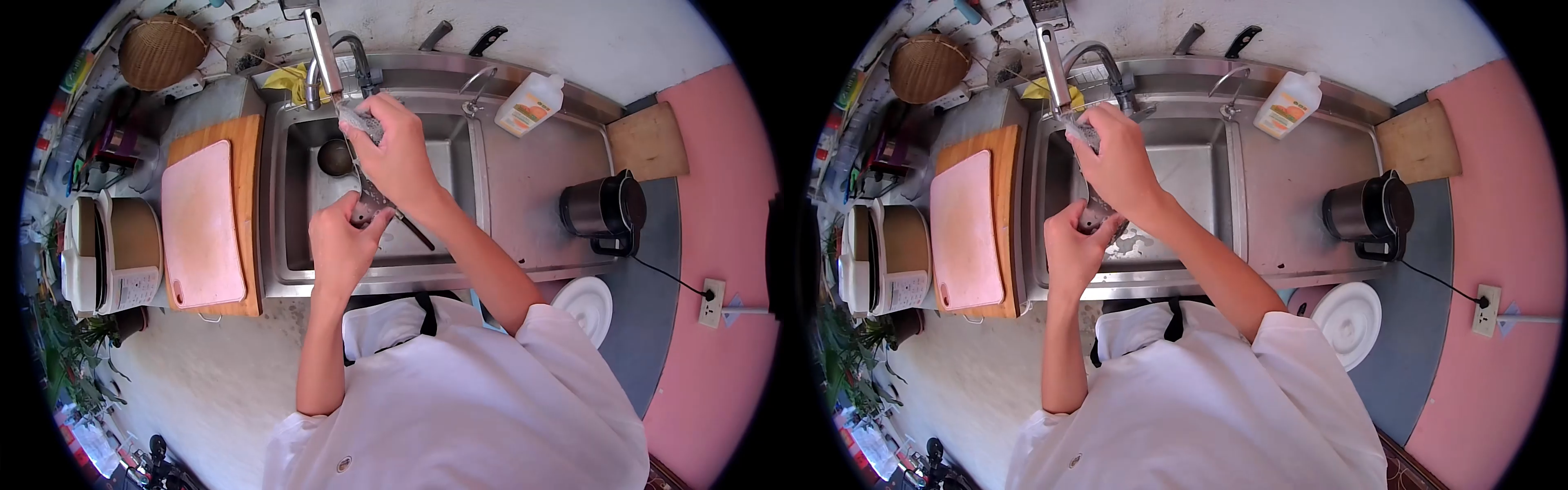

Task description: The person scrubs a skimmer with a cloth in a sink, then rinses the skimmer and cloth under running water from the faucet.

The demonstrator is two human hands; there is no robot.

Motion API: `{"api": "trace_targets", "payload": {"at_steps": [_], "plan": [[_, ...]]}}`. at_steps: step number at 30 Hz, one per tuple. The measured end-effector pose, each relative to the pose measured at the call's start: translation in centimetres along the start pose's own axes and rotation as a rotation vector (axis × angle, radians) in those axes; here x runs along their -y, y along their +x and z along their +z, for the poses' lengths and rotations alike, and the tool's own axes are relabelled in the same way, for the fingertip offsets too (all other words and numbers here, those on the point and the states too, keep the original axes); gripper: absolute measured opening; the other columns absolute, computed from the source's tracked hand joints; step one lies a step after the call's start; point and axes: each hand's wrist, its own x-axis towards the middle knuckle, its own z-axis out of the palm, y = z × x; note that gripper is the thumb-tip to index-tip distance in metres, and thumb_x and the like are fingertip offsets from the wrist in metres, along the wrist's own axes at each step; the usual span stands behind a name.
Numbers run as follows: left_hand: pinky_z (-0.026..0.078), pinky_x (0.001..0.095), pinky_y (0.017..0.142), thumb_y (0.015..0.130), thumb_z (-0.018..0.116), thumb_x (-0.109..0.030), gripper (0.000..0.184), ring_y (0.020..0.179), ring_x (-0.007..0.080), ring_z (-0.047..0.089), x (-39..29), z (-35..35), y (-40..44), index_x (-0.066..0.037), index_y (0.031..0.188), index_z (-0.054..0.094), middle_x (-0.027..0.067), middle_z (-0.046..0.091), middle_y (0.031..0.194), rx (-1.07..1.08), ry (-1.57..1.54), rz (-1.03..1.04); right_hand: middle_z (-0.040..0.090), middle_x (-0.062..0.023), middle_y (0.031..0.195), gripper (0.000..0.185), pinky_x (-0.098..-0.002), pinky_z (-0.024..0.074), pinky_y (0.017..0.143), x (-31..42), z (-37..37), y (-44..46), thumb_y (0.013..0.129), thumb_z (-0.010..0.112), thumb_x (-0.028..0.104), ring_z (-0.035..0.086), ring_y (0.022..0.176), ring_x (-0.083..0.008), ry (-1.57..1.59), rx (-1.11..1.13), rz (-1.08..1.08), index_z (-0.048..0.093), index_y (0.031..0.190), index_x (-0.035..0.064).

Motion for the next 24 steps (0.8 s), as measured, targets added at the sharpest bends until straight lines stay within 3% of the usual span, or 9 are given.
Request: {"api": "trace_targets", "payload": {"at_steps": [5, 7, 9, 11, 13, 15, 20, 22, 24], "plan": [[0.042, 0.0346, 0.049, 0.071, 0.074, -0.013, 0.025, 0.046, 0.0269, 0.052, 1.5, -0.1, 0.6, 0.003, 0.069, 0.056, 0.0145, 0.057, 0.055, -0.045, 0.066, 0.058, 0.055, -0.0156, 0.082, 0.015, -0.0405, 0.0435, 0.064, -0.2, -1.0, -3.5, 0.077, 0.066, 0.003, 0.055, 0.074, -0.0357, -0.042, 0.152, 0.001, 0.055, 0.086, -0.0033], [0.041, 0.0351, 0.049, 0.071, 0.074, -0.014, 0.025, 0.046, 0.0278, 0.052, 1.1, -0.4, 0.2, 0.003, 0.070, 0.056, 0.0146, 0.057, 0.055, -0.014, 0.108, 0.054, 0.056, -0.0152, 0.082, 0.015, -0.0390, 0.0437, 0.063, -0.8, -0.9, -1.4, 0.079, 0.066, 0.006, 0.055, 0.073, -0.0337, -0.074, 0.089, -0.042, 0.056, 0.087, -0.0022], [0.038, 0.0316, 0.047, 0.071, 0.075, -0.012, 0.025, 0.044, 0.0188, 0.048, 0.5, 0.0, -0.1, 0.003, 0.069, 0.055, 0.0115, 0.054, 0.052, 0.055, 0.029, 0.006, 0.058, -0.0152, 0.081, 0.016, -0.0373, 0.0440, 0.063, -1.1, -1.2, 0.2, 0.080, 0.066, 0.008, 0.057, 0.070, -0.0306, -0.115, 0.023, -0.074, 0.057, 0.089, -0.0022], [0.036, 0.0289, 0.047, 0.071, 0.076, -0.012, 0.026, 0.047, 0.0131, 0.044, 0.6, -0.4, -0.1, 0.003, 0.069, 0.055, 0.0087, 0.052, 0.052, 0.101, -0.055, -0.022, 0.060, -0.0146, 0.078, 0.021, -0.0321, 0.0443, 0.062, -1.0, -1.8, 0.8, 0.083, 0.066, 0.014, 0.055, 0.065, -0.0202, 0.135, -0.005, 0.205, 0.057, 0.093, -0.0029], [0.030, 0.0227, 0.047, 0.072, 0.077, -0.010, 0.026, 0.056, 0.0023, 0.037, 1.8, -0.9, 0.2, 0.003, 0.068, 0.054, 0.0006, 0.051, 0.055, 0.152, -0.253, -0.007, 0.061, -0.0134, 0.077, 0.024, -0.0303, 0.0442, 0.062, -0.1, -2.9, -0.3, 0.083, 0.066, 0.016, 0.054, 0.066, -0.0164, 0.161, -0.015, 0.196, 0.057, 0.095, -0.0033], [0.032, 0.0209, 0.049, 0.073, 0.076, -0.007, 0.018, 0.058, 0.0020, 0.042, 2.7, -1.8, 0.7, 0.001, 0.073, 0.060, -0.0032, 0.055, 0.063, 0.204, -0.405, 0.024, 0.061, -0.0099, 0.078, 0.027, -0.0285, 0.0441, 0.063, 0.6, -4.3, -1.9, 0.083, 0.067, 0.017, 0.053, 0.069, -0.0113, 0.145, 0.003, 0.194, 0.057, 0.096, -0.0038], [0.037, 0.0194, 0.054, 0.074, 0.076, -0.005, 0.017, 0.063, 0.0023, 0.048, 3.1, -3.1, 1.5, 0.001, 0.085, 0.064, -0.0044, 0.058, 0.070, 0.205, -0.583, 0.083, 0.060, -0.0117, 0.086, 0.032, -0.0291, 0.0441, 0.067, 0.0, -6.9, -4.6, 0.080, 0.071, 0.017, 0.055, 0.075, -0.0144, 0.237, 0.305, 0.223, 0.057, 0.098, -0.0051], [0.039, 0.0198, 0.056, 0.073, 0.076, -0.006, 0.019, 0.064, 0.0025, 0.049, 3.4, -3.1, 1.9, 0.000, 0.087, 0.064, -0.0038, 0.059, 0.072, 0.223, -0.630, 0.151, 0.057, -0.0082, 0.087, 0.034, -0.0306, 0.0432, 0.070, 0.3, -7.1, -4.3, 0.075, 0.075, 0.015, 0.054, 0.078, -0.0184, 0.114, 0.485, -0.001, 0.057, 0.097, -0.0033], [0.040, 0.0203, 0.061, 0.072, 0.076, -0.004, 0.021, 0.068, 0.0034, 0.051, 3.4, -3.4, 2.3, -0.001, 0.088, 0.063, -0.0024, 0.061, 0.077, 0.263, -0.643, 0.150, 0.057, -0.0096, 0.087, 0.032, -0.0314, 0.0431, 0.070, 0.4, -6.9, -3.9, 0.074, 0.075, 0.014, 0.053, 0.076, -0.0209, 0.155, 0.517, -0.020, 0.058, 0.095, -0.0029]]}}
